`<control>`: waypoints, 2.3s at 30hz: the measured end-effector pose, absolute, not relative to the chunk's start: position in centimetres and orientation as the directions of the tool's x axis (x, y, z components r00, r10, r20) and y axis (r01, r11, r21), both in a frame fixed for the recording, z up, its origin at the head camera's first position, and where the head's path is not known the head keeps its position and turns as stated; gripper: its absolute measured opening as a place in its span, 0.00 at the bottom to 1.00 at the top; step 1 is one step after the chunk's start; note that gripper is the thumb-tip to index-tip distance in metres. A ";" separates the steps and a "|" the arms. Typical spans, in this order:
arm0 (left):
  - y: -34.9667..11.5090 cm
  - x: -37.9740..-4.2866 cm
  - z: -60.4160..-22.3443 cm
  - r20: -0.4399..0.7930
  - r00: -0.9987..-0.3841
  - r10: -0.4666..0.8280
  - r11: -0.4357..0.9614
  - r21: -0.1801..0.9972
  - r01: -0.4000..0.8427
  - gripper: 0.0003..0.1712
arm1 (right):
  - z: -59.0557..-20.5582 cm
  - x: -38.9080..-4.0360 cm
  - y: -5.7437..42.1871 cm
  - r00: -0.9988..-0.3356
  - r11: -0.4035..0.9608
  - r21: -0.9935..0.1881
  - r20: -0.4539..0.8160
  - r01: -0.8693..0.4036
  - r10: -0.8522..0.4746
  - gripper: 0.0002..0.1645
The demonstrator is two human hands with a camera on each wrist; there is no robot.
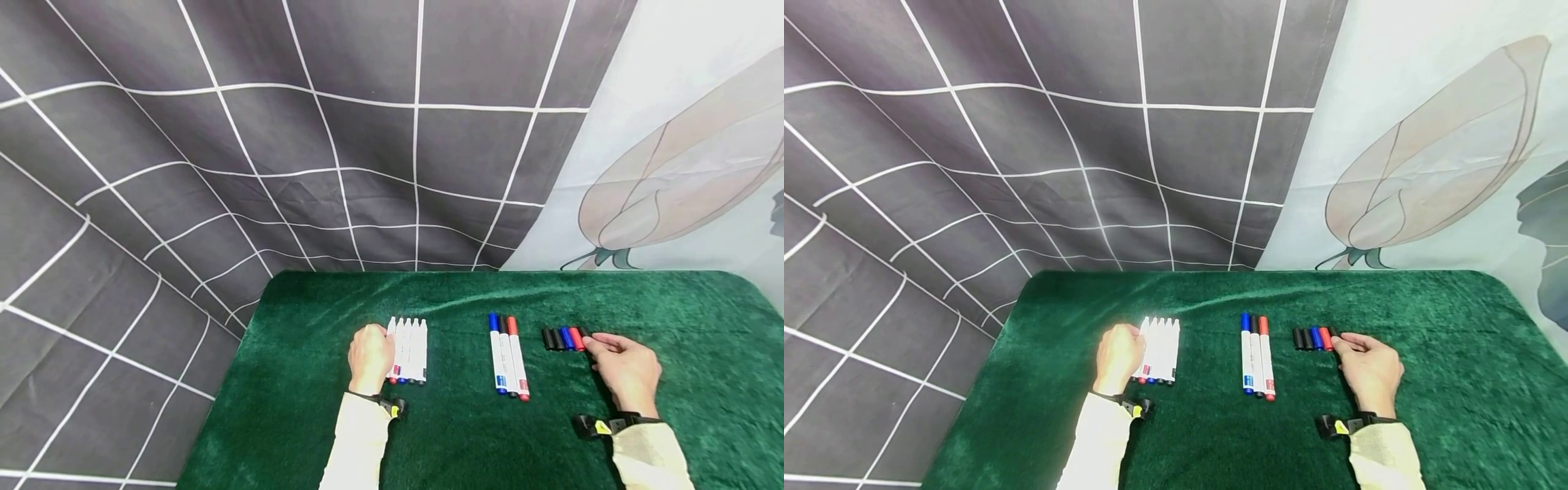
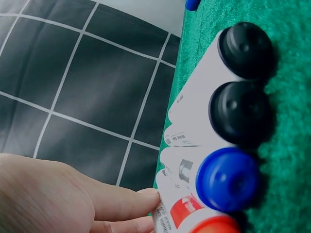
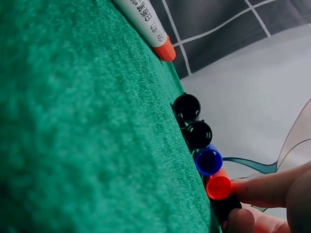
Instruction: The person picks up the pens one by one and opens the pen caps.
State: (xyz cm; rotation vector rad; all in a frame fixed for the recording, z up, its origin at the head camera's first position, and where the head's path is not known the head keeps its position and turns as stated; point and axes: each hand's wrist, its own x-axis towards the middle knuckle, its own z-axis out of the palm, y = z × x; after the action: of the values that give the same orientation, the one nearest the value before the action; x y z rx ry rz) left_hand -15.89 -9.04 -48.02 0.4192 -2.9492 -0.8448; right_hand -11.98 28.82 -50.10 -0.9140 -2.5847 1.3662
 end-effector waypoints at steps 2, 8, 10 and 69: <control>-9.0 -15.9 -48.1 -0.028 -0.963 -0.270 0.816 0.524 -0.244 0.08 | -50.1 -12.0 28.8 -0.820 0.421 -0.778 -0.201 0.466 0.536 0.29; -9.0 -15.8 -48.1 -0.012 -0.963 -0.270 0.818 0.525 -0.236 0.09 | -50.1 -11.9 28.7 -0.822 0.403 -0.788 -0.214 0.464 0.528 0.28; -8.9 -15.7 -48.1 0.008 -0.963 -0.271 0.820 0.525 -0.227 0.11 | -50.1 -11.8 28.7 -0.821 0.407 -0.786 -0.211 0.465 0.530 0.28; 0.9 -11.7 -49.2 0.267 -0.771 0.579 0.753 0.187 0.630 0.14 | -48.6 -11.8 22.0 -0.886 0.607 -0.764 0.105 0.219 0.451 0.16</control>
State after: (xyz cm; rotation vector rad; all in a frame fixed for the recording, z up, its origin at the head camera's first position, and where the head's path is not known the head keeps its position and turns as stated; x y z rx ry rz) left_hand -11.67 0.92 -49.21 -0.9613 -2.7585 -0.3972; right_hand -11.84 22.00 -48.56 -0.5460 -2.5488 1.1540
